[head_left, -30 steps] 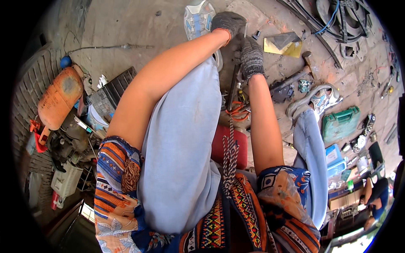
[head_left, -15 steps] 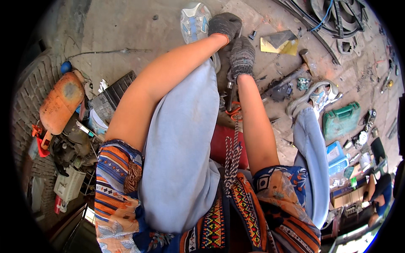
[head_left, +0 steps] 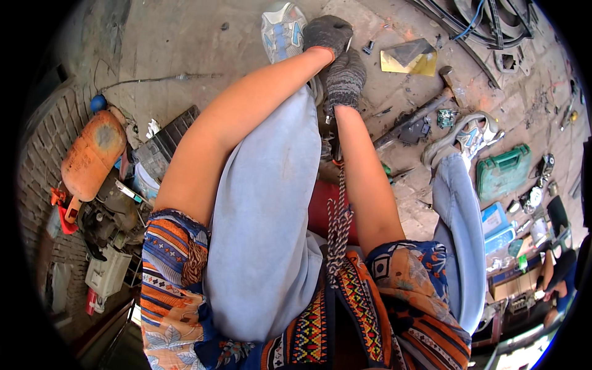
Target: The person sits on the ground in a cluttered workshop and uses pliers to remove a small metal component from a green circuit board. They then use a hammer to strike the component on the ground to separate it further.
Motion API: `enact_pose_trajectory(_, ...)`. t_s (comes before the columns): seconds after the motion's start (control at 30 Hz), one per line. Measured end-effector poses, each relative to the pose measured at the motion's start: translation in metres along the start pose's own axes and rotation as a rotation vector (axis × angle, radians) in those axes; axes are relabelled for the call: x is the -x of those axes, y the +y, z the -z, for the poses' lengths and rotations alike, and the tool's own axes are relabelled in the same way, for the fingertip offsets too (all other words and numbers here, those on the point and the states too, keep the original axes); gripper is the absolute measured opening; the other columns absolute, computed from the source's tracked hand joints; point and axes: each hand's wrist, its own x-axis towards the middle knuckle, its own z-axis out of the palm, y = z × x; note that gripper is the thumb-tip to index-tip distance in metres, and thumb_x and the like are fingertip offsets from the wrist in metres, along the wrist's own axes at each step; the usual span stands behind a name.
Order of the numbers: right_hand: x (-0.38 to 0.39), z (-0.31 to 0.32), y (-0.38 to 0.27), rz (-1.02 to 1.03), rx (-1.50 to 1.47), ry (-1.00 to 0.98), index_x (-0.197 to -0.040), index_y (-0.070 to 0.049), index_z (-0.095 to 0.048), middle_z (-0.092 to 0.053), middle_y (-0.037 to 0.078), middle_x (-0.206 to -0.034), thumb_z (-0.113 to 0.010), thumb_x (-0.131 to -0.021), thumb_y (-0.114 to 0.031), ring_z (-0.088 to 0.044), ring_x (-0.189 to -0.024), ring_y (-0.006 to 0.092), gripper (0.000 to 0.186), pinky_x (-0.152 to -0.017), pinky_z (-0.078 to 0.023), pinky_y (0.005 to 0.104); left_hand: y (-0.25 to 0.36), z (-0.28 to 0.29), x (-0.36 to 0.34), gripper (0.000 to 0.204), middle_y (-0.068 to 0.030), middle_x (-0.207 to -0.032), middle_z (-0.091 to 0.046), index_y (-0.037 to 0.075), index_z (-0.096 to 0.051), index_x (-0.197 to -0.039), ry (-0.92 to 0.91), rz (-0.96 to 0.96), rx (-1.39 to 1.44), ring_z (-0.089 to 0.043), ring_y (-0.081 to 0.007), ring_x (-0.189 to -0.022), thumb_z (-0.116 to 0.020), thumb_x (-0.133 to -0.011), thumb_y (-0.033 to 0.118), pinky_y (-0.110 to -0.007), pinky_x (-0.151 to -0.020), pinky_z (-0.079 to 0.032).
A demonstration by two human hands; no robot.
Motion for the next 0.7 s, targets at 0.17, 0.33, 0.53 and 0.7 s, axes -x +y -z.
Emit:
enact_pose_trajectory(0.17, -0.004, 0.006, -0.003, -0.017, 0.019, -0.063, -0.101, 0.006, -0.057, -0.059, 0.028, -0.097, -0.043, -0.088, -0.022, -0.055, -0.094, 0.0415, 0.034, -0.082, -0.043, 0.0435, -0.002, -0.001, 0.001, 0.026, -0.0099, -0.087, -0.066, 0.014, -0.070, -0.081, 0.018, -0.016, -0.012, -0.062, -0.0294, -0.083, -0.062, -0.070, 0.036, -0.037, -0.078, -0.047)
enact_pose_trajectory(0.33, -0.005, 0.005, -0.006, 0.037, -0.050, -0.053, -0.099, 0.005, -0.058, -0.060, 0.027, -0.094, -0.043, -0.087, -0.020, -0.056, -0.091, 0.0419, 0.031, -0.080, -0.044, 0.0431, -0.004, 0.001, -0.004, 0.029, -0.0099, -0.088, -0.066, 0.013, -0.070, -0.085, -0.054, 0.032, -0.030, -0.062, -0.0288, -0.083, -0.063, -0.071, 0.037, -0.035, -0.078, -0.048)
enact_pose_trajectory(0.53, -0.010, 0.007, -0.002, 0.028, -0.081, -0.060, -0.098, 0.005, -0.058, -0.060, 0.027, -0.094, -0.042, -0.088, -0.020, -0.056, -0.093, 0.0411, 0.031, -0.081, -0.044, 0.0425, -0.002, 0.001, -0.004, 0.028, -0.0105, -0.088, -0.066, 0.013, -0.070, -0.084, -0.007, -0.023, -0.043, -0.063, -0.0294, -0.083, -0.063, -0.070, 0.036, -0.035, -0.077, -0.048)
enact_pose_trajectory(0.7, -0.011, 0.003, -0.006, -0.035, -0.068, -0.068, -0.101, 0.004, -0.058, -0.059, 0.027, -0.098, -0.041, -0.088, -0.022, -0.055, -0.094, 0.0409, 0.034, -0.083, -0.043, 0.0433, 0.002, 0.006, -0.005, 0.030, -0.0095, -0.090, -0.067, 0.014, -0.071, -0.083, -0.058, 0.015, -0.029, -0.063, -0.0281, -0.084, -0.063, -0.070, 0.039, -0.035, -0.078, -0.048)
